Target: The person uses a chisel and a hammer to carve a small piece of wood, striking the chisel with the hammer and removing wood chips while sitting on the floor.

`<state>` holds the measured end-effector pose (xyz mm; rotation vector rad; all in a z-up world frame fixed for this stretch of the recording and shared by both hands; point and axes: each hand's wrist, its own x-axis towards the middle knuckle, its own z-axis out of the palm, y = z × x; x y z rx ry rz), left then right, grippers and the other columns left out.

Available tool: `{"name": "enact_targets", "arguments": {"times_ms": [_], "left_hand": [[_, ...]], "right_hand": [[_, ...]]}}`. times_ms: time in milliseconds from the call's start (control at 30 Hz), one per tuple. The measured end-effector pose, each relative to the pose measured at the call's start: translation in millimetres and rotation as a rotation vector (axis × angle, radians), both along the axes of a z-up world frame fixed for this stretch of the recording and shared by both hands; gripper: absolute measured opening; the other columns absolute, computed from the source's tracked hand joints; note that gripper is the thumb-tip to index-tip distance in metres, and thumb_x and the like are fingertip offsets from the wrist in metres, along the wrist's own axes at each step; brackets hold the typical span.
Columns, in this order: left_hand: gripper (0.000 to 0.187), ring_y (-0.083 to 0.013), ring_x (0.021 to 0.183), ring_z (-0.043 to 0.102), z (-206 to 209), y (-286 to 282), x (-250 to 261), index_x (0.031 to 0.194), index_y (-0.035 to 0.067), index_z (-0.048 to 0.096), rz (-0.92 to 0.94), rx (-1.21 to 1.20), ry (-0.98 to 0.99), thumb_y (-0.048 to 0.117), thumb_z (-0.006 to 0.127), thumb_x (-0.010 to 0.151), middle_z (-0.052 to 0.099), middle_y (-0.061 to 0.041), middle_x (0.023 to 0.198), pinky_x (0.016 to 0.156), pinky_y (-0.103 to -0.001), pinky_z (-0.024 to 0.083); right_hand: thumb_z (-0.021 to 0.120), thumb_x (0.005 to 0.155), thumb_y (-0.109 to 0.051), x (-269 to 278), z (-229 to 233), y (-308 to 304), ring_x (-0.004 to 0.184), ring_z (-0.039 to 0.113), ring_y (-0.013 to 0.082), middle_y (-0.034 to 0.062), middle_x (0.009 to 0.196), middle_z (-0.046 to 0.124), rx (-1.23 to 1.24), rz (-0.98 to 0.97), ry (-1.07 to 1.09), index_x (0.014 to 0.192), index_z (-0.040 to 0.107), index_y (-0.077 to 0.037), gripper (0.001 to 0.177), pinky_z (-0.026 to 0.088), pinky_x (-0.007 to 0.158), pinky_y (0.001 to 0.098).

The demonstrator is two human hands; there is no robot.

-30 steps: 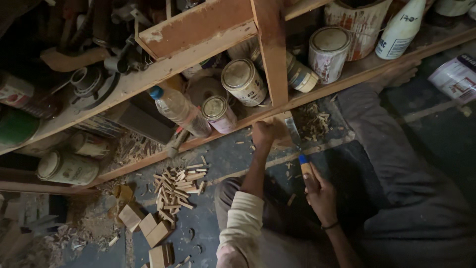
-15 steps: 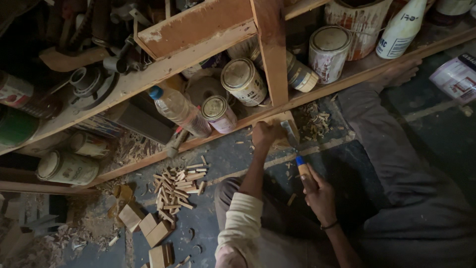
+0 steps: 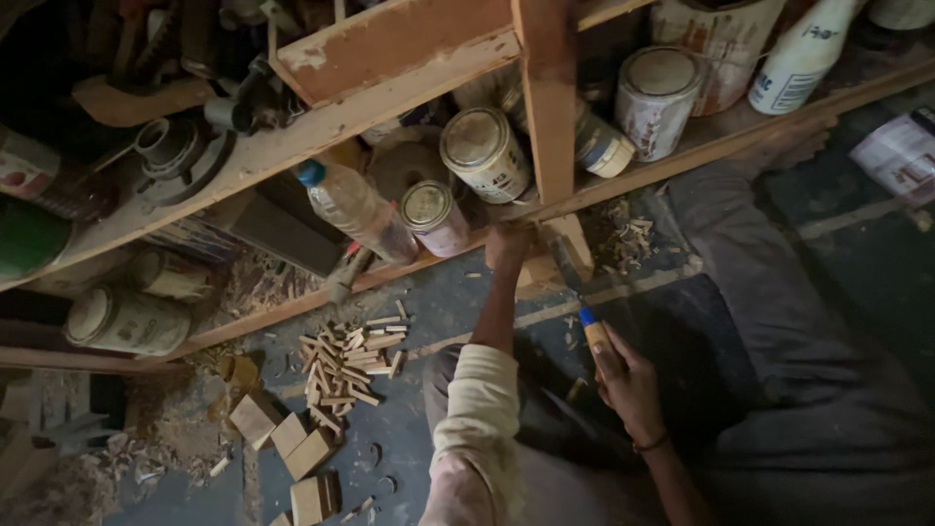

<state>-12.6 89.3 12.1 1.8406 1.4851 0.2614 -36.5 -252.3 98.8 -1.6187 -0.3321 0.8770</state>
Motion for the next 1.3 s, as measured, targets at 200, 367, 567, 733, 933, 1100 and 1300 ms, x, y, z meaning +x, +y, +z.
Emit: {"name": "enact_targets", "arguments": {"times_ms": [200,367,567,733,933,1100,1300], "left_hand": [[0.046,-0.0345,0.097,0.075,29.9,-14.5,-6.5,0.101,0.013,0.080,0.046,-0.050,-0.013,0.052,0.072,0.077,0.077,-0.016,0.101,0.081,-0.045,0.059],[0.037,-0.0302,0.083,0.081,55.8,-35.7,-15.6,0.092,0.015,0.082,0.070,-0.071,-0.165,0.046,0.067,0.077,0.081,-0.012,0.083,0.078,-0.042,0.060],[0.037,-0.0348,0.086,0.075,57.9,-34.7,-14.2,0.096,0.017,0.082,0.100,0.041,-0.064,0.045,0.075,0.074,0.076,-0.014,0.088,0.076,-0.045,0.057],[0.036,-0.0311,0.087,0.080,66.6,-31.7,-12.6,0.088,0.012,0.084,0.067,-0.169,0.070,0.044,0.073,0.076,0.083,-0.011,0.090,0.078,-0.043,0.060],[0.036,-0.0308,0.105,0.074,28.9,-65.8,-18.4,0.109,0.020,0.082,-0.102,0.396,-0.182,0.044,0.059,0.096,0.078,-0.008,0.111,0.087,-0.044,0.056],[0.063,-0.0410,0.147,0.037,-22.4,-103.5,-1.7,0.132,0.002,0.051,0.280,0.622,0.223,0.044,0.066,0.088,0.044,-0.021,0.153,0.109,-0.061,0.034],[0.053,-0.0405,0.144,0.041,-20.8,-109.2,9.3,0.128,0.001,0.053,0.284,0.407,0.119,0.038,0.062,0.091,0.048,-0.021,0.150,0.106,-0.062,0.036]], "right_hand": [[0.062,0.097,-0.031,-6.7,-3.3,4.5,0.042,0.039,0.0051,-0.0007,0.063,0.053,0.080,0.019,0.068,0.150,0.054,-0.010,0.057,0.032,0.037,0.0258],[0.062,0.098,-0.032,-10.6,0.9,7.5,0.044,0.040,0.0048,-0.0011,0.064,0.053,0.066,0.005,0.057,0.149,0.055,-0.010,0.056,0.032,0.038,0.0252],[0.060,0.098,-0.036,-12.1,9.4,9.4,0.043,0.045,0.0064,0.0005,0.063,0.057,-0.029,0.011,-0.015,0.148,0.056,-0.011,0.057,0.036,0.038,0.0262],[0.059,0.099,-0.039,-12.4,8.0,9.3,0.045,0.045,0.0050,0.0004,0.063,0.055,-0.031,0.051,-0.119,0.150,0.053,-0.011,0.059,0.036,0.038,0.0260],[0.060,0.098,-0.035,-12.9,3.5,15.0,0.043,0.042,0.0076,0.0008,0.061,0.054,-0.026,0.022,-0.028,0.147,0.059,-0.012,0.054,0.035,0.038,0.0277],[0.061,0.094,-0.037,-11.3,-3.1,16.7,0.041,0.042,0.0096,0.0021,0.060,0.053,-0.086,0.017,-0.006,0.146,0.060,-0.012,0.058,0.035,0.037,0.0292],[0.062,0.096,-0.042,-0.2,-1.4,30.0,0.041,0.042,0.0090,0.0025,0.059,0.052,-0.150,0.032,-0.016,0.146,0.059,-0.012,0.058,0.034,0.037,0.0304]]}}
